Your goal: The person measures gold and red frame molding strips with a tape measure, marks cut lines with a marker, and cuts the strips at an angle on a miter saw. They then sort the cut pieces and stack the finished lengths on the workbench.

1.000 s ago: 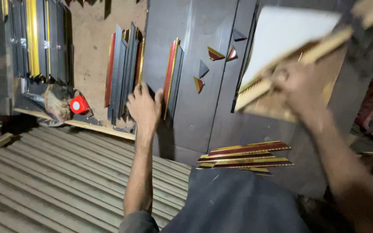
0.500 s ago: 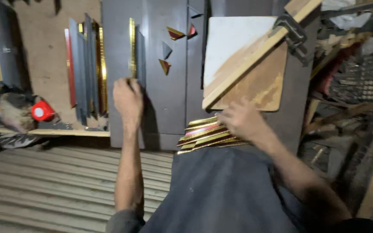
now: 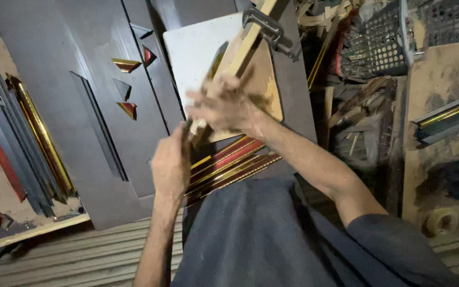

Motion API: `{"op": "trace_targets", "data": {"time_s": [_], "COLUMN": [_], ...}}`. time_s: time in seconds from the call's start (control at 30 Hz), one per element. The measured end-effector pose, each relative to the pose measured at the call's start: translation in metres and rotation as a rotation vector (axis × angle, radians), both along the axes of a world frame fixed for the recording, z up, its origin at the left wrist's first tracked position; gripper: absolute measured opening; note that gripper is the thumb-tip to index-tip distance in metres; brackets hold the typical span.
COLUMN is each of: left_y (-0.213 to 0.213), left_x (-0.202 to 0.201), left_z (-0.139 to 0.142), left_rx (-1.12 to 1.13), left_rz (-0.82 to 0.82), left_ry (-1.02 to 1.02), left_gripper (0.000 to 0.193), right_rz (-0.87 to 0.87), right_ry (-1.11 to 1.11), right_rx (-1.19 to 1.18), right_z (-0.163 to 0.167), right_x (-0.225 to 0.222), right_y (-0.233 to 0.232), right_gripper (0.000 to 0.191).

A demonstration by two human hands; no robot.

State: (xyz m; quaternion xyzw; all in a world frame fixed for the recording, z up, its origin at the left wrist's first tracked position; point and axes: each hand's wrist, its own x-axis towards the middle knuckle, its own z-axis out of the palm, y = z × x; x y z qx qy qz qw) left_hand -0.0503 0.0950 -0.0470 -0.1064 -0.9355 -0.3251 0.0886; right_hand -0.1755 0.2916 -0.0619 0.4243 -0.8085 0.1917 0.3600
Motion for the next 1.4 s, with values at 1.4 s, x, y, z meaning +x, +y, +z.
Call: {"op": "trace_targets", "data": {"time_s": [1.4], "left_y": [-0.087], "left_x": [0.007], "left_z": [0.01], "left_rx": [0.115], "left_rz": [0.518], "left_ry": [-0.078], "left_gripper": [0.043], "right_rz": [0.142], "right_ry": [-0.431], "right_rx": [0.32], "right_z": [-0.002], "right_x": [0.093], "right_y": [0.037], "right_gripper": [0.031]}}
